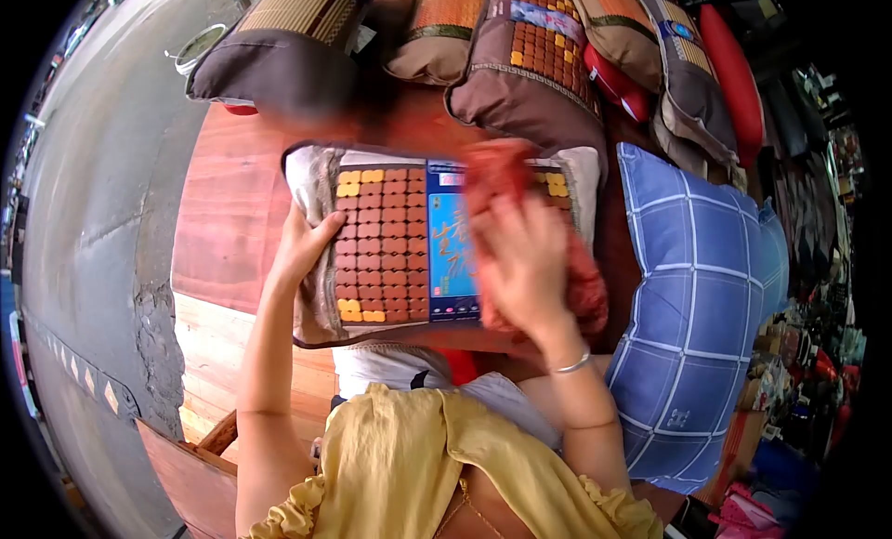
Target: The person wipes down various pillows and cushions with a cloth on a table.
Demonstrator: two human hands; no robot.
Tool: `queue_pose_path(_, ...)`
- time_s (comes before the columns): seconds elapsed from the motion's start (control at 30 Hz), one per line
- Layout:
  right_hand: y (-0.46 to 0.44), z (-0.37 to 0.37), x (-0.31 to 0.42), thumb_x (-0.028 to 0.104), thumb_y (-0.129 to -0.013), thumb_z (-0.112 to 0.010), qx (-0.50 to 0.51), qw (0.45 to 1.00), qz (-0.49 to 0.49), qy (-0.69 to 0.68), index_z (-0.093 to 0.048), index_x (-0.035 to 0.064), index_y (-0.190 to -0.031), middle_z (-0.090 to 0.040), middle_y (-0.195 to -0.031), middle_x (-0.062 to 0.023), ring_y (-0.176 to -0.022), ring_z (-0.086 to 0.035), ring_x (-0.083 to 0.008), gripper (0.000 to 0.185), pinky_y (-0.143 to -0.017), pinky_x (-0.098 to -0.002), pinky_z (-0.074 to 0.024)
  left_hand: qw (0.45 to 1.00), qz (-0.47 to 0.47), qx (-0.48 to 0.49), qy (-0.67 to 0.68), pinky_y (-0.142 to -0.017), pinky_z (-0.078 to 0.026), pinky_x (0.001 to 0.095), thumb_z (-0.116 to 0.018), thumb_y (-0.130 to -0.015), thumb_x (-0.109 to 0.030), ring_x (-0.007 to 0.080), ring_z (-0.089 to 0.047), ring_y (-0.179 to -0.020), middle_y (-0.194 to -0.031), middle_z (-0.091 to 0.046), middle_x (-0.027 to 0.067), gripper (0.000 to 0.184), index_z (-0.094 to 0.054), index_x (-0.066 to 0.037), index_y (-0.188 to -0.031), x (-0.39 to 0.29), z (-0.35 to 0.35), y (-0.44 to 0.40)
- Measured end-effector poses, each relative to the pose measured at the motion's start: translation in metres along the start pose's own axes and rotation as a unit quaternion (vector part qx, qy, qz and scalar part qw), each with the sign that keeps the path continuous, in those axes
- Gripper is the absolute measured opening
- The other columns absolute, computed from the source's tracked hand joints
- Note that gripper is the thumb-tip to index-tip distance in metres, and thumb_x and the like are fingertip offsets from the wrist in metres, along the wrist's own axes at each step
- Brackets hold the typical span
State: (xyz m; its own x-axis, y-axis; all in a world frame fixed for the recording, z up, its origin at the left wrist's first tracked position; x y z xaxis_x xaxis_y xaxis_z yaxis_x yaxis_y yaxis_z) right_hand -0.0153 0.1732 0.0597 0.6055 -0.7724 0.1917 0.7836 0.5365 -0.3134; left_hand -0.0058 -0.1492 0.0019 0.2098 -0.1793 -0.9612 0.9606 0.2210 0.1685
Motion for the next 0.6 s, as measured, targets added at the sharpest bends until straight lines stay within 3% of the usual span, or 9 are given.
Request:
queue_pose_path(0.1,0.001,-0.011,0.03,0.033,-0.08,-0.068,-0.002,0.997,0.061,-0.057,-0.057,0.0144,-0.134,-0.048,-0.144,-0.0152,-0.137,-0.038,-0.0413,0.059,-0.113,-0.0585,-0.0272,0.999,-0.018,0.039,-0.001,-0.103,-0.043,0.0353,-0.078,-0.083,-0.028,0.0249,-0.055,-0.121,-0.128,-0.059,0.0199,0.077,-0.038,0.005,-0.14,0.0,-0.02,-0.018)
queue_pose_path(0.23,0.004,0.009,-0.051,0.03,-0.088,-0.061,-0.023,0.991,-0.121,0.056,-0.057,0.0092,-0.133,-0.05,-0.142,-0.014,-0.133,-0.04,-0.0403,0.05,-0.108,-0.0565,-0.0307,0.996,-0.073,0.031,-0.046,-0.107,-0.039,0.0403,-0.08,-0.081,-0.034,0.0336,-0.05,-0.128,-0.137,-0.052,0.027,0.092,-0.029,0.006,-0.146,-0.008,-0.029,-0.016)
queue_pose_path(0.3,0.028,0.003,-0.121,0.032,-0.097,-0.052,-0.057,0.97,-0.233,-0.026,-0.055,0.0046,-0.135,-0.048,-0.145,-0.0159,-0.135,-0.038,-0.0426,0.047,-0.112,-0.0525,-0.0287,0.904,-0.231,-0.151,-0.326,-0.113,-0.031,0.0467,-0.078,-0.082,-0.031,0.0406,-0.04,-0.137,-0.145,-0.041,0.0313,0.096,-0.022,0.004,-0.151,-0.017,-0.036,-0.002)
queue_pose_path(0.33,0.037,0.002,-0.142,0.031,-0.099,-0.051,-0.081,0.964,-0.226,-0.111,-0.053,0.0022,-0.136,-0.047,-0.147,-0.0162,-0.136,-0.037,-0.0435,0.047,-0.114,-0.0502,-0.0281,0.896,-0.258,-0.144,-0.333,-0.116,-0.025,0.0513,-0.074,-0.085,-0.023,0.0451,-0.031,-0.14,-0.148,-0.033,0.0332,0.094,-0.017,0.003,-0.154,-0.027,-0.043,0.005)
queue_pose_path(0.37,0.043,-0.002,-0.149,0.029,-0.099,-0.05,-0.089,0.962,-0.23,-0.118,-0.052,0.0006,-0.136,-0.046,-0.147,-0.0158,-0.136,-0.037,-0.0439,0.047,-0.114,-0.0487,-0.0283,0.902,-0.287,-0.117,-0.3,-0.117,-0.021,0.0539,-0.068,-0.09,-0.024,0.044,-0.032,-0.14,-0.15,-0.036,0.0263,0.079,-0.025,-0.003,-0.153,-0.024,-0.052,0.009)
queue_pose_path(0.43,0.039,0.003,-0.124,0.028,-0.099,-0.05,-0.06,0.972,-0.228,-0.015,-0.052,0.0007,-0.137,-0.044,-0.149,-0.0155,-0.136,-0.037,-0.0429,0.047,-0.112,-0.0517,-0.0295,0.893,-0.223,0.013,-0.391,-0.118,-0.015,0.0574,-0.061,-0.093,-0.028,0.0394,-0.032,-0.142,-0.152,-0.039,0.0181,0.064,-0.037,-0.011,-0.15,-0.04,-0.08,0.025)
queue_pose_path(0.47,0.033,0.005,-0.1,0.028,-0.097,-0.052,-0.057,0.98,-0.189,0.037,-0.053,0.0024,-0.136,-0.045,-0.148,-0.0152,-0.136,-0.037,-0.0429,0.047,-0.11,-0.0542,-0.0304,0.859,-0.252,-0.04,-0.445,-0.118,-0.01,0.0591,-0.056,-0.095,-0.031,0.0343,-0.031,-0.143,-0.151,-0.042,0.0122,0.052,-0.048,-0.016,-0.144,-0.038,-0.092,0.029)
queue_pose_path(0.53,0.02,0.006,-0.043,0.029,-0.086,-0.063,-0.04,0.99,-0.087,0.1,-0.057,0.0088,-0.133,-0.048,-0.145,-0.0144,-0.135,-0.038,-0.0431,0.051,-0.104,-0.0608,-0.0333,0.867,-0.25,-0.044,-0.428,-0.118,-0.011,0.0588,-0.056,-0.095,-0.03,0.0335,-0.031,-0.143,-0.15,-0.043,0.0123,0.051,-0.049,-0.016,-0.143,-0.04,-0.092,0.028)
queue_pose_path(0.6,0.008,-0.001,0.017,0.034,-0.077,-0.071,-0.014,1.0,0.007,0.008,-0.059,0.0121,-0.132,-0.047,-0.145,-0.0161,-0.136,-0.038,-0.0431,0.06,-0.106,-0.0616,-0.033,0.879,-0.249,-0.044,-0.404,-0.118,-0.011,0.0584,-0.055,-0.095,-0.029,0.0334,-0.031,-0.143,-0.148,-0.046,0.0124,0.048,-0.052,-0.015,-0.141,-0.041,-0.092,0.027)
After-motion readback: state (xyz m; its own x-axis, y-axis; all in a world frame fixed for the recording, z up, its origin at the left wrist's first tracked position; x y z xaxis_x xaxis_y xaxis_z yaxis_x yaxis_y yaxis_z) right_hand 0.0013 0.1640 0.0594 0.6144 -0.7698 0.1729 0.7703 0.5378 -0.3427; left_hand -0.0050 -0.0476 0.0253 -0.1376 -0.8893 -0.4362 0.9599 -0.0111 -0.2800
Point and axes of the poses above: each hand's wrist, its own y-axis away from the middle knuckle, its own z-axis out of the back of the hand, x = y × z, the point moved 1 cm from there along -y, towards the middle knuckle
